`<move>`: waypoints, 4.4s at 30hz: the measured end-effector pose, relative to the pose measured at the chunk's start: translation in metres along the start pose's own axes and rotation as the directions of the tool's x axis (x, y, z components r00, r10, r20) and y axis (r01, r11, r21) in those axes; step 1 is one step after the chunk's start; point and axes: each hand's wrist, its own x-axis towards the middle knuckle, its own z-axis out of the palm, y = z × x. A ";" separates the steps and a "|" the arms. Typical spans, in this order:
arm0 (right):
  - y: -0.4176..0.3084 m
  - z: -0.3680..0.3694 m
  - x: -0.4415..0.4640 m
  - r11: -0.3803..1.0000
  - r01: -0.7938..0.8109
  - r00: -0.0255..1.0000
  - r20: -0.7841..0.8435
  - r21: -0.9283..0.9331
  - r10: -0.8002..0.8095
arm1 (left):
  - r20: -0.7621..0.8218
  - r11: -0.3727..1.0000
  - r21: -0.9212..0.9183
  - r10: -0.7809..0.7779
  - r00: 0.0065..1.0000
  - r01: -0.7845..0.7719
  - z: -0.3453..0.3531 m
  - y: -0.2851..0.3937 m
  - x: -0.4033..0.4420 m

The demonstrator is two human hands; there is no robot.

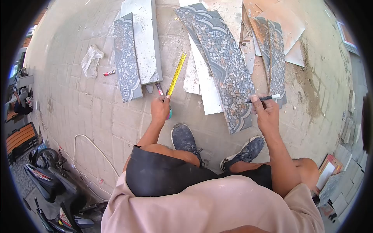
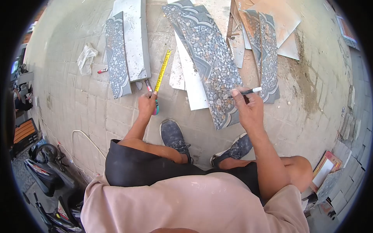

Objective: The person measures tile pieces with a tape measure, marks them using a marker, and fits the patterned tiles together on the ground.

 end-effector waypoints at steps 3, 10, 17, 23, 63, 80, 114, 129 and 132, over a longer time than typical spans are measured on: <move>0.011 0.020 -0.006 1.000 0.001 0.998 0.059 -0.006 -0.001 | -0.054 0.987 0.136 0.091 0.994 -0.083 0.007 -0.021 -0.004; -0.009 0.040 -0.005 0.998 0.034 0.992 0.122 0.056 -0.041 | 0.032 0.929 -0.348 0.148 0.989 -0.127 -0.023 0.004 0.000; -0.049 0.114 0.000 0.799 0.601 0.769 0.246 0.038 -0.590 | 0.436 -0.040 -0.868 0.415 0.799 0.494 -0.052 0.086 -0.019; -0.042 0.147 0.011 0.759 0.647 0.724 0.252 0.075 -0.642 | 0.410 -0.212 -0.807 0.470 0.782 0.551 -0.045 0.081 -0.018; 0.102 -0.024 0.066 0.721 -0.295 0.955 -0.171 -0.627 0.243 | 0.212 0.783 -0.609 0.313 0.926 -0.125 0.002 0.067 0.018; 0.089 0.019 0.030 0.758 0.113 0.959 -0.130 -0.642 -0.254 | 0.540 0.701 -0.657 0.181 0.822 0.277 0.052 0.160 0.006; 0.184 -0.143 0.142 0.939 -0.317 0.643 -0.758 -0.135 0.108 | 0.054 0.374 -0.927 0.119 0.991 0.006 -0.103 0.030 0.018; 0.077 0.040 0.138 0.843 -0.062 0.998 -0.039 -0.534 0.049 | 0.146 0.413 -0.909 0.204 0.968 0.050 -0.091 0.043 0.024; 0.075 0.036 0.128 0.924 -0.132 0.987 -0.137 -0.360 0.087 | 0.169 0.426 -0.903 0.240 0.956 0.053 -0.088 0.049 0.028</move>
